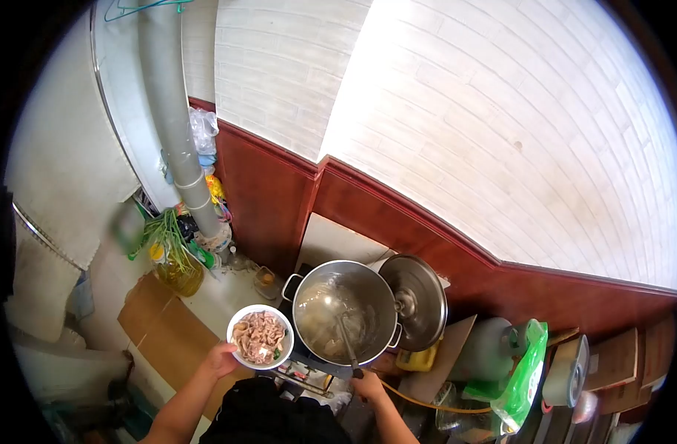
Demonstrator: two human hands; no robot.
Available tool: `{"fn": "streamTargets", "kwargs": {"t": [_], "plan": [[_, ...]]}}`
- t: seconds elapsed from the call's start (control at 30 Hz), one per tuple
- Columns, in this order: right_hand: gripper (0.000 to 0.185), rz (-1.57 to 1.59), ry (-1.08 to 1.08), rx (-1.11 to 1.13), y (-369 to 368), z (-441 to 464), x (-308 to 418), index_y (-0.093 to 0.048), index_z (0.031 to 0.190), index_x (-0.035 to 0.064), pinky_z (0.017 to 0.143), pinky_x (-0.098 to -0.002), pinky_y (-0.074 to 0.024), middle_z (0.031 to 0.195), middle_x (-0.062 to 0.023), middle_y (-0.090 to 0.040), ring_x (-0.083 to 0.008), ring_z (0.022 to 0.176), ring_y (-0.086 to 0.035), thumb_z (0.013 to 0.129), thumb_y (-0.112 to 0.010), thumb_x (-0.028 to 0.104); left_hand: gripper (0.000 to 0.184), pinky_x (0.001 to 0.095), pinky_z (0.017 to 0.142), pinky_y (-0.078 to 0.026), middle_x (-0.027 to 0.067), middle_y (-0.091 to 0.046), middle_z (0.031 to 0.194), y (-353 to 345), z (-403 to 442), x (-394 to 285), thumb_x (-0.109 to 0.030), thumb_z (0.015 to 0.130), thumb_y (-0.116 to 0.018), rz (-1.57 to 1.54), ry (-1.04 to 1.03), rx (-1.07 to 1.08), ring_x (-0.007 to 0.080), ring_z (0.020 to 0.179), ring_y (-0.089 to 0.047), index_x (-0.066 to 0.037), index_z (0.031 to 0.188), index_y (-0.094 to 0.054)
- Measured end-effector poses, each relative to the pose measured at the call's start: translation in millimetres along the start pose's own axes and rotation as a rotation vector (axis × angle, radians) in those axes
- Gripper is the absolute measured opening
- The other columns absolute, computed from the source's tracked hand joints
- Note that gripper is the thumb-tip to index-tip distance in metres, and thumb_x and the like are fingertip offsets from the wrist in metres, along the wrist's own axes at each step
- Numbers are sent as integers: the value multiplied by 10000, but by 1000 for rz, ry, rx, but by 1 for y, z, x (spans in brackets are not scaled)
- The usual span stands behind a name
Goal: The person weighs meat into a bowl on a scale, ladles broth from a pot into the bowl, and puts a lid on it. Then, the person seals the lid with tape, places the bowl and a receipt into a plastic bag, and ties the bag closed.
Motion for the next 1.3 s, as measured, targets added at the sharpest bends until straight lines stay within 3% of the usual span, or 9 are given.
{"fn": "streamTargets", "kwargs": {"t": [0.1,0.23,0.33,0.47,0.57,0.8,1.17,1.2,1.3], "plan": [[158,545,-53,236,-21,-12,-13,-568,849,28,377,-271,-360,538,-48,-489,-130,383,-442,808,-617,172,659,407,1029,-340,123,-503,1255,3,-3,-5,-69,687,-617,-17,-4,-8,263,1152,-486,-15,1301,-384],[121,728,-124,200,-14,-87,-2,-528,921,25,362,-254,-305,531,-18,-450,-113,379,-404,834,-592,79,633,404,1014,-362,126,-512,1238,1,3,-11,-80,711,-608,34,-13,-15,257,1133,-500,-15,1299,-383],[240,697,-157,198,0,-142,4,-481,1064,51,363,-250,-269,556,10,-382,-92,388,-348,844,-578,46,554,404,985,-397,119,-525,1213,2,21,-14,-96,761,-601,69,20,-55,247,1109,-517,-18,1269,-396],[289,684,-156,122,24,-216,35,-461,1101,23,355,-247,-269,551,-12,-379,-102,380,-352,832,-568,20,436,417,953,-431,103,-546,1163,-19,57,-15,-95,819,-592,210,53,-57,228,1064,-546,-34,1212,-413],[240,580,-1,2,44,-260,58,-530,1031,47,331,-208,-253,527,30,-427,-61,360,-353,817,-619,109,386,444,958,-427,122,-563,1147,-32,92,7,-110,805,-603,178,132,-83,253,1076,-541,-27,1161,-478],[217,643,-33,-21,40,-288,62,-510,1032,40,329,-208,-255,511,43,-392,-59,366,-348,830,-586,59,323,463,947,-430,92,-567,1127,-63,163,63,-128,807,-646,-25,221,32,277,1066,-543,-93,1098,-512],[123,263,177,-340,49,-278,1,-535,886,62,364,-234,-291,532,34,-408,-68,405,-374,808,-625,93,341,437,959,-431,88,-578,1133,-94,144,71,-122,814,-630,40,281,99,245,1057,-558,-81,1132,-514],[132,206,191,-378,54,-289,23,-545,881,55,385,-241,-311,542,30,-419,-72,430,-389,797,-636,101,344,433,956,-432,90,-578,1139,-91,145,74,-128,811,-632,26,283,109,244,1060,-558,-78,1131,-517],[135,169,155,-460,61,-299,20,-554,879,50,399,-247,-322,555,29,-428,-71,450,-395,791,-640,107,496,415,1015,-371,101,-555,1197,-97,138,75,-193,789,-625,91,252,132,237,1116,-525,-41,1232,-460]]}}
Point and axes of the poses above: each hand's wrist, its own z-axis towards the middle knuckle, its own y-axis out of the back of the hand, x = y × z, the point moved 8 cm from there along z, towards the middle knuckle
